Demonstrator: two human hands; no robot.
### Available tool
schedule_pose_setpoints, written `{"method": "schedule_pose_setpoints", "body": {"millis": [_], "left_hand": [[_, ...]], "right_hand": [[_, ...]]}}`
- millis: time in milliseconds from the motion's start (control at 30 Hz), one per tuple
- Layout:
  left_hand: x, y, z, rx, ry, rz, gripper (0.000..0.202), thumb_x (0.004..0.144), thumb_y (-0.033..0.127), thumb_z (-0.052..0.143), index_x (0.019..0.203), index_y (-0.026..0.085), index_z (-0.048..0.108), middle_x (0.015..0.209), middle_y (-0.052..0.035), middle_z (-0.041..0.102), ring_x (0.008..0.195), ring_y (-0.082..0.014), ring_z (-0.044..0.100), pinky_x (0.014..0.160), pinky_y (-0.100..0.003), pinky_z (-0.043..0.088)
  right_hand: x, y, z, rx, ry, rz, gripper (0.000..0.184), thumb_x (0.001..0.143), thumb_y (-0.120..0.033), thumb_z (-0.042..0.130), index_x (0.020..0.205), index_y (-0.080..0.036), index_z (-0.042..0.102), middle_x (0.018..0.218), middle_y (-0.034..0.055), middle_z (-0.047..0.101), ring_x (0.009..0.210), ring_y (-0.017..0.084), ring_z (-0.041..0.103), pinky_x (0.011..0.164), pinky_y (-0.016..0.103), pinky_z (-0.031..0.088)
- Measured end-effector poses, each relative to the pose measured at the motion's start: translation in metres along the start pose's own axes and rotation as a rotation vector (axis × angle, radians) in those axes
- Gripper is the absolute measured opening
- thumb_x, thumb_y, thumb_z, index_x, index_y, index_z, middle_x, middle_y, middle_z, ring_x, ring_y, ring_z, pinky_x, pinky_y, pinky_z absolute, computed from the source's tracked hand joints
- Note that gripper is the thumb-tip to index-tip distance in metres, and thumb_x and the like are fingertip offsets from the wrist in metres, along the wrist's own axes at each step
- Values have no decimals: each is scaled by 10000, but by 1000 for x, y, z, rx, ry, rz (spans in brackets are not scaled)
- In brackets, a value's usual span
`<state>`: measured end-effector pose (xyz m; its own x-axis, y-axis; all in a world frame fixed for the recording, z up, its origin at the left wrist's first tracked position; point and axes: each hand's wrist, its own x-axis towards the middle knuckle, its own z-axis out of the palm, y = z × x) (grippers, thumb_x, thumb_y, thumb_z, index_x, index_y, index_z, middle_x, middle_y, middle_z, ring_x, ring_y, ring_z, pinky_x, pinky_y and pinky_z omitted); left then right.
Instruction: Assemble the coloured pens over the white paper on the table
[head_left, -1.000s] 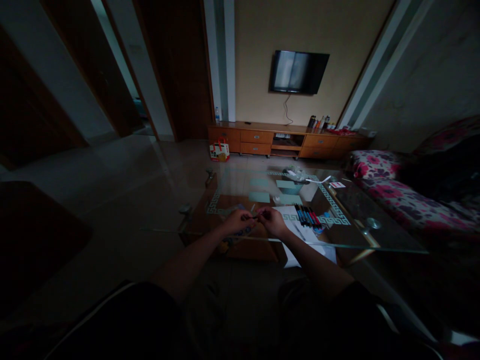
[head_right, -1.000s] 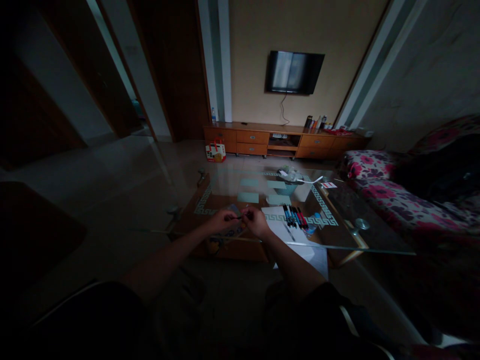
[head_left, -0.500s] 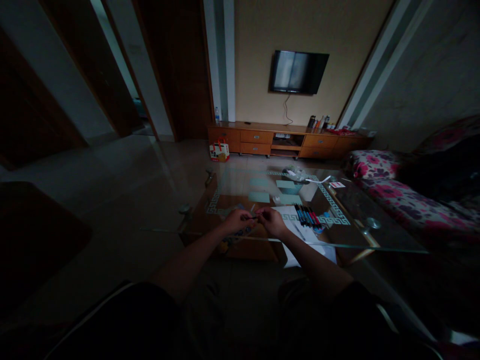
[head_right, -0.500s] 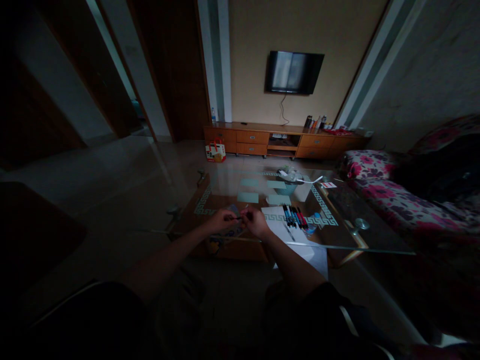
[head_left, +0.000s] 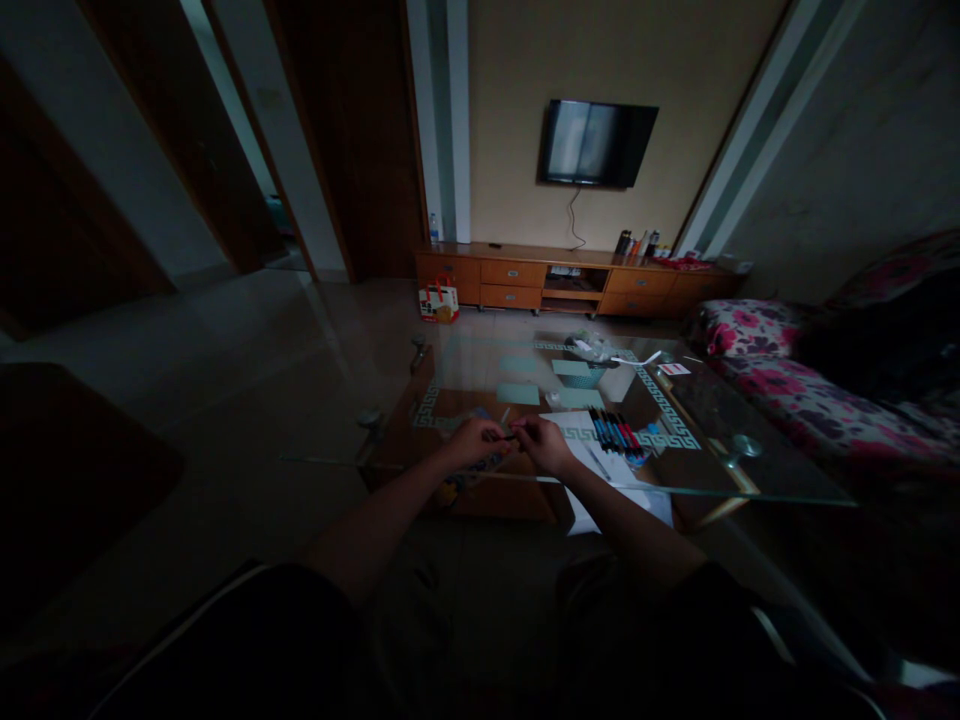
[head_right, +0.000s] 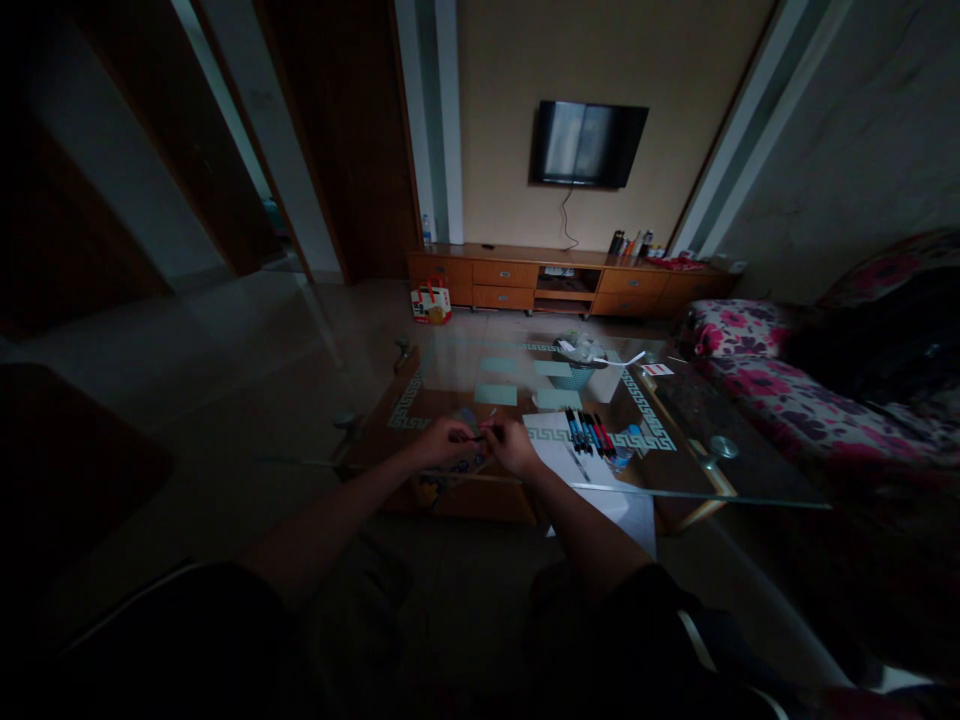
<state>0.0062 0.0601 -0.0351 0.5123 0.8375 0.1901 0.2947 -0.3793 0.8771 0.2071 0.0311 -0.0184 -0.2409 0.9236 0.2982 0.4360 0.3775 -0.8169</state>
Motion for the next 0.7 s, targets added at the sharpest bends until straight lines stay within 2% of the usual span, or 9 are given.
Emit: {"method": "schedule_pose_setpoints", "body": {"millis": [267, 433, 600, 700], "left_hand": [[0, 0, 2, -89, -25, -20, 273, 715, 347, 780, 811, 102, 706, 742, -65, 720, 670, -159, 650, 637, -252, 483], [1, -3, 3, -100, -27, 7, 256, 738, 329, 760, 831, 100, 696, 762, -67, 719, 686, -160, 651, 654, -256, 486], [2, -4, 3, -67, -4, 13, 230, 762, 320, 723, 815, 99, 685, 729, -56, 705, 652, -147, 634, 612, -236, 464], [2, -4, 2, -65, -5, -11, 230, 751, 320, 727, 814, 102, 684, 732, -52, 705, 655, -146, 635, 613, -232, 464]], "right_hand": [[-3, -6, -2, -88, -11, -11, 261, 924, -402, 518, 927, -199, 683, 718, 12, 686, 555, 131, 616, 557, 229, 475], [-5, -9, -2, -126, -8, -4, 290, 949, -413, 477, 935, -204, 678, 664, 2, 661, 578, 144, 620, 583, 234, 466], [-5, -10, -2, -176, 19, -81, 195, 900, -260, 541, 1044, -211, 662, 902, 41, 701, 798, 170, 652, 732, 267, 482], [-5, -10, -2, -190, 25, -106, 274, 836, -141, 546, 1083, -203, 646, 938, 46, 681, 841, 174, 633, 769, 276, 478]]}}
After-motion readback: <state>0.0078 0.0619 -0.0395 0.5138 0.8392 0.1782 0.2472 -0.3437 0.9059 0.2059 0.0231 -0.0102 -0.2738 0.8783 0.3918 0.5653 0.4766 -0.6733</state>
